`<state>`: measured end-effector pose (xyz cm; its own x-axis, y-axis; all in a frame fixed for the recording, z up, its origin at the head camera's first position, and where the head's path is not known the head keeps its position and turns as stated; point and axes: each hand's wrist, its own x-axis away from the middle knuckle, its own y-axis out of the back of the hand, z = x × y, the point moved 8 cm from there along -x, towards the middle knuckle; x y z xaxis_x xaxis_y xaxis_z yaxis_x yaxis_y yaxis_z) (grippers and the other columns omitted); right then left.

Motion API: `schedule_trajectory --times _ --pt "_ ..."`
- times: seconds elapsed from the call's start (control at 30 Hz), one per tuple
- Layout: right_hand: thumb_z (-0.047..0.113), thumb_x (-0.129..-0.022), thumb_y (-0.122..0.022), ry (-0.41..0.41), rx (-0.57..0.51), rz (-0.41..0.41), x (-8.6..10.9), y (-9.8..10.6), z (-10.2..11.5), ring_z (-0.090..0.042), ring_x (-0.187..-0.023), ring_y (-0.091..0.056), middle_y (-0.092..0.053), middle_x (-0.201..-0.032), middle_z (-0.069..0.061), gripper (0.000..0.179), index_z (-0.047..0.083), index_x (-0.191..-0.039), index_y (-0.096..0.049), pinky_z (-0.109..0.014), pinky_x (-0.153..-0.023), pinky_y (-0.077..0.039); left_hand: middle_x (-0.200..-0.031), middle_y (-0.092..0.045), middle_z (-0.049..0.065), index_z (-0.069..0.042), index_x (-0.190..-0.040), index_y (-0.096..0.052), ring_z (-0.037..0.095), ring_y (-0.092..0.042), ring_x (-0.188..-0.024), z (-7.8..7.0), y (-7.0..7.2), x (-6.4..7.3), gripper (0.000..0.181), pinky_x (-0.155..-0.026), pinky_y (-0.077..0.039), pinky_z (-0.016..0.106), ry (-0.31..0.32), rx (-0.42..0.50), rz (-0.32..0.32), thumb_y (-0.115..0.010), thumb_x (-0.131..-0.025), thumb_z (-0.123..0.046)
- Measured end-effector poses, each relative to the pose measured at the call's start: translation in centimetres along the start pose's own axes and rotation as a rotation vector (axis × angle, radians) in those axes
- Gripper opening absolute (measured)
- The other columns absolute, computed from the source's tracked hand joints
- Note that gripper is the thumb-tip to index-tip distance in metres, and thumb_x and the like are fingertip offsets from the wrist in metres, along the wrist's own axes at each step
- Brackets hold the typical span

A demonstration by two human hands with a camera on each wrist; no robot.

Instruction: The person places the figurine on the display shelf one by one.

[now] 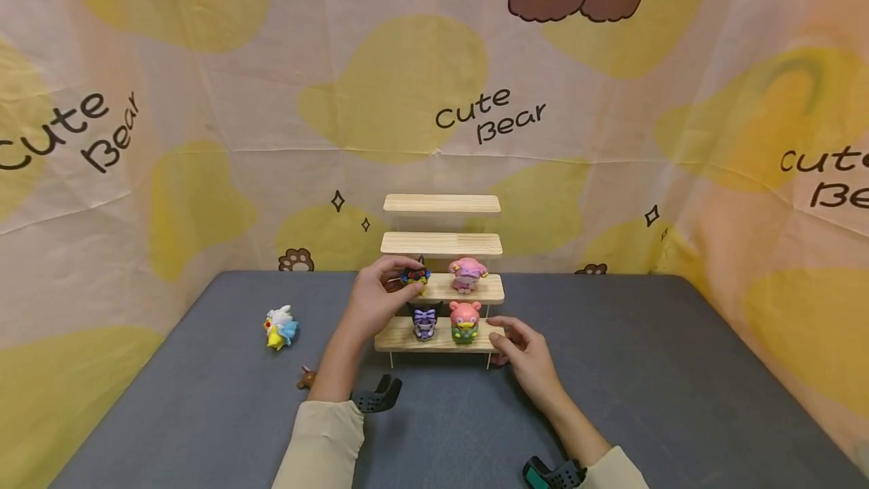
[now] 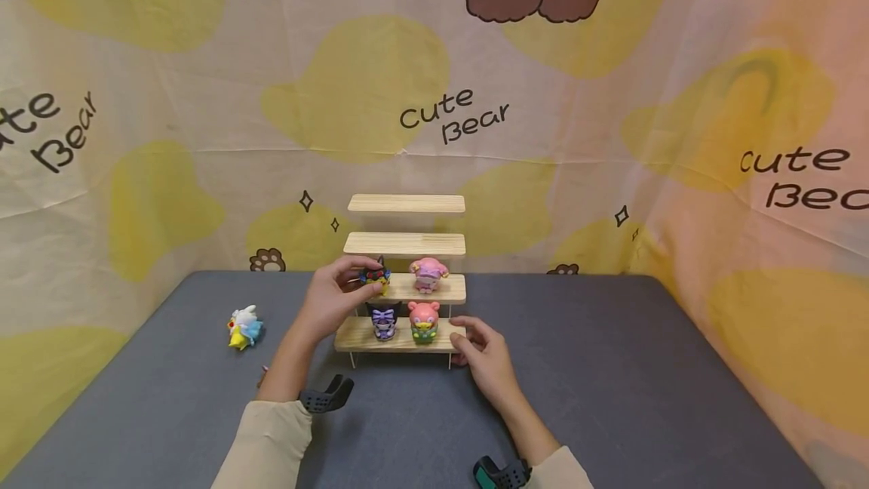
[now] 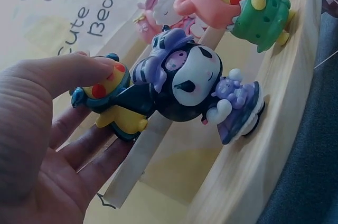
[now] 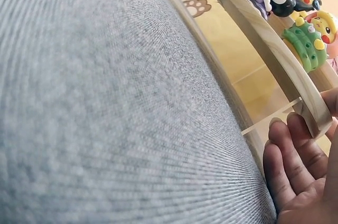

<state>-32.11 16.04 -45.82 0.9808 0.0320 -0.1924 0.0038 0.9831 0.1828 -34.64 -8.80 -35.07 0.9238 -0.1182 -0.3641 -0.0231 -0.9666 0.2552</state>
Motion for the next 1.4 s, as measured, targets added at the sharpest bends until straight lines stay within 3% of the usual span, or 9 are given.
schedule_trajectory --times 0.53,0.87,1.23,1.4 --pt "0.013 -0.096 -0.067 -0.012 0.013 0.000 -0.1 0.0 0.0 -0.014 -0.066 -0.066 -0.064 -0.080 -0.010 0.024 0.009 -0.120 -0.070 -0.027 -0.063 -0.056 -0.121 -0.063 0.014 -0.006 -0.117 -0.070 0.029 -0.070 -0.108 -0.1 0.3 0.1 0.030 -0.087 -0.057 0.024 -0.010 0.002 0.023 -0.077 -0.088 -0.006" --pt "0.014 -0.096 -0.067 -0.009 0.008 0.001 0.0 0.0 0.0 -0.015 -0.066 -0.066 -0.065 -0.081 -0.012 0.024 0.007 -0.120 -0.069 -0.027 -0.064 -0.057 -0.125 -0.064 0.016 -0.006 -0.117 -0.071 0.033 -0.067 -0.119 -0.7 1.3 0.4 0.028 -0.102 -0.054 0.046 -0.006 -0.032 -0.020 -0.075 -0.090 -0.007" --pt "0.016 -0.096 -0.068 -0.014 0.002 0.012 -0.1 -0.3 0.0 -0.014 -0.067 -0.066 -0.066 -0.082 -0.011 0.026 0.007 -0.121 -0.069 -0.027 -0.064 -0.057 -0.128 -0.068 0.017 -0.005 -0.121 -0.069 0.034 -0.068 -0.119 -0.9 2.9 0.9 0.024 -0.102 -0.052 0.051 0.015 -0.095 -0.096 -0.066 -0.098 -0.011" --pt "0.015 -0.096 -0.068 -0.010 0.008 0.002 0.0 -0.1 -0.1 -0.015 -0.066 -0.066 -0.065 -0.080 -0.011 0.025 0.007 -0.120 -0.070 -0.027 -0.064 -0.057 -0.130 -0.067 0.013 -0.008 -0.121 -0.069 0.031 -0.066 -0.122 -0.7 3.4 1.7 0.023 -0.106 -0.050 0.050 0.071 -0.137 -0.126 -0.063 -0.100 -0.014"
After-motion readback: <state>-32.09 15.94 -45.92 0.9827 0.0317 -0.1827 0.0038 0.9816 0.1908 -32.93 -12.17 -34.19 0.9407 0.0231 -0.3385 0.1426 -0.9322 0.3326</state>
